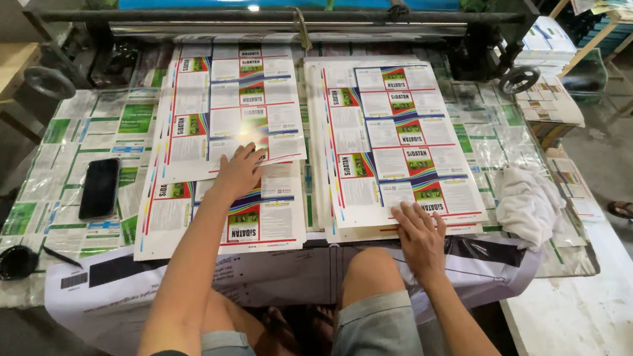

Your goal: The person sits on the floor and sorts printed sheets from a machine, stacking them into two piles on the table. They occasionally adjust the machine's lever and wipe the surface with a cloth.

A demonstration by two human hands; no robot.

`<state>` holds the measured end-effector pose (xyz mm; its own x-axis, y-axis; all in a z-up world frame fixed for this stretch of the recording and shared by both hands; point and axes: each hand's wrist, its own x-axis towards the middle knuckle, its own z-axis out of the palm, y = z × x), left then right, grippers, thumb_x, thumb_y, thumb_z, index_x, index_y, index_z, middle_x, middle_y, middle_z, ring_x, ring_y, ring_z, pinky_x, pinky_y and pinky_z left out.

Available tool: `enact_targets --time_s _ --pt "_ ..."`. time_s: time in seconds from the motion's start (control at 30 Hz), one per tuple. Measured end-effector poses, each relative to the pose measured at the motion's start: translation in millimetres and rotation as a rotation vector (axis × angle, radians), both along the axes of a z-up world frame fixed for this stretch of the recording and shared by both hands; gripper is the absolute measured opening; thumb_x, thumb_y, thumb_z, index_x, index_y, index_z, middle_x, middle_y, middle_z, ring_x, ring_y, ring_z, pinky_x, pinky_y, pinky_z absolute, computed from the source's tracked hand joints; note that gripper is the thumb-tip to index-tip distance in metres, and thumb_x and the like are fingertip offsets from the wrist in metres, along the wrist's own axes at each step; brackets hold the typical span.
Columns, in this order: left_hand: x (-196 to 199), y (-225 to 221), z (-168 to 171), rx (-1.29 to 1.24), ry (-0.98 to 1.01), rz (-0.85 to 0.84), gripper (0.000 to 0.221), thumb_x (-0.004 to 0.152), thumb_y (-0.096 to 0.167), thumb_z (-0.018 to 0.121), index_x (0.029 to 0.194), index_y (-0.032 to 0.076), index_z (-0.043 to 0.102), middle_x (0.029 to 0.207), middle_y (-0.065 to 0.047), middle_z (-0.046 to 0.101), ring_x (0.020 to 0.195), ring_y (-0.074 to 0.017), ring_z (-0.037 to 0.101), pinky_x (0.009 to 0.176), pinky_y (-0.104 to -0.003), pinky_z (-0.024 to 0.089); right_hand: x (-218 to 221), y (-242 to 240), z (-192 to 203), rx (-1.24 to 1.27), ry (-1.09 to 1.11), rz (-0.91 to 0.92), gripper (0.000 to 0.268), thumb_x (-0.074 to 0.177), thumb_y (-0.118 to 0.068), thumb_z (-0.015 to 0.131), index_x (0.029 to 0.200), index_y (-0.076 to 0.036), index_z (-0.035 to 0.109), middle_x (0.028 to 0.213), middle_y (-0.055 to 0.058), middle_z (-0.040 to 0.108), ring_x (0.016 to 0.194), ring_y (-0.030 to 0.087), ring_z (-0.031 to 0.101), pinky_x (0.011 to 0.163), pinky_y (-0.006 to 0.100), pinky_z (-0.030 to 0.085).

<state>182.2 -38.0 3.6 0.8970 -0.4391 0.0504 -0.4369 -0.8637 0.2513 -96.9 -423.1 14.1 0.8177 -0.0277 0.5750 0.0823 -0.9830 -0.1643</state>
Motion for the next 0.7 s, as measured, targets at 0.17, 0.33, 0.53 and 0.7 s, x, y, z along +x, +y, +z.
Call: enact_targets --time_s 0.17,0.33,0.53,0.7 --pt "27.8 -7.0 -4.5 -0.022 -0.021 0.003 0.055 0.099 0.034 0.055 0.152 0.025 0.045 0.164 -0.008 0.034 0.151 -0.0358 0.032 0.116 -0.070 0.026 0.3 -0.4 1.3 0.006 -0.011 0.005 0.041 0.093 -0.019 0.066 0.134 -0.022 0.067 0.141 0.003 0.065 0.135 0.024 0.056 0.117 0.048 0.030" --pt "44.2 -12.8 -12.3 -0.036 -0.085 0.014 0.055 0.098 0.033 0.056 0.151 0.020 0.045 0.163 -0.010 0.035 0.149 -0.0383 0.033 0.114 -0.072 0.026 1.0 -1.5 -1.5 -0.002 -0.005 0.001 0.042 0.093 -0.018 0.066 0.134 -0.022 0.067 0.141 0.002 0.065 0.136 0.024 0.055 0.117 0.048 0.030" --pt "4.9 -8.2 -20.7 -0.098 -0.113 0.021 0.050 0.099 0.029 0.057 0.147 0.018 0.050 0.162 -0.012 0.037 0.150 -0.0399 0.033 0.116 -0.069 0.028 3.7 -6.7 -3.8 -0.002 0.018 0.014 0.042 0.093 -0.020 0.065 0.135 -0.024 0.066 0.142 0.001 0.064 0.136 0.023 0.054 0.116 0.049 0.028" --pt "-85.0 17.8 1.1 -0.053 -0.071 -0.068 0.053 0.094 0.032 0.064 0.143 0.016 0.052 0.162 -0.014 0.035 0.148 -0.0421 0.032 0.115 -0.066 0.027 13.8 -13.9 26.9 -0.072 0.096 -0.034 0.036 0.095 -0.023 0.065 0.130 -0.030 0.069 0.143 0.002 0.062 0.135 0.024 0.054 0.115 0.057 0.025"
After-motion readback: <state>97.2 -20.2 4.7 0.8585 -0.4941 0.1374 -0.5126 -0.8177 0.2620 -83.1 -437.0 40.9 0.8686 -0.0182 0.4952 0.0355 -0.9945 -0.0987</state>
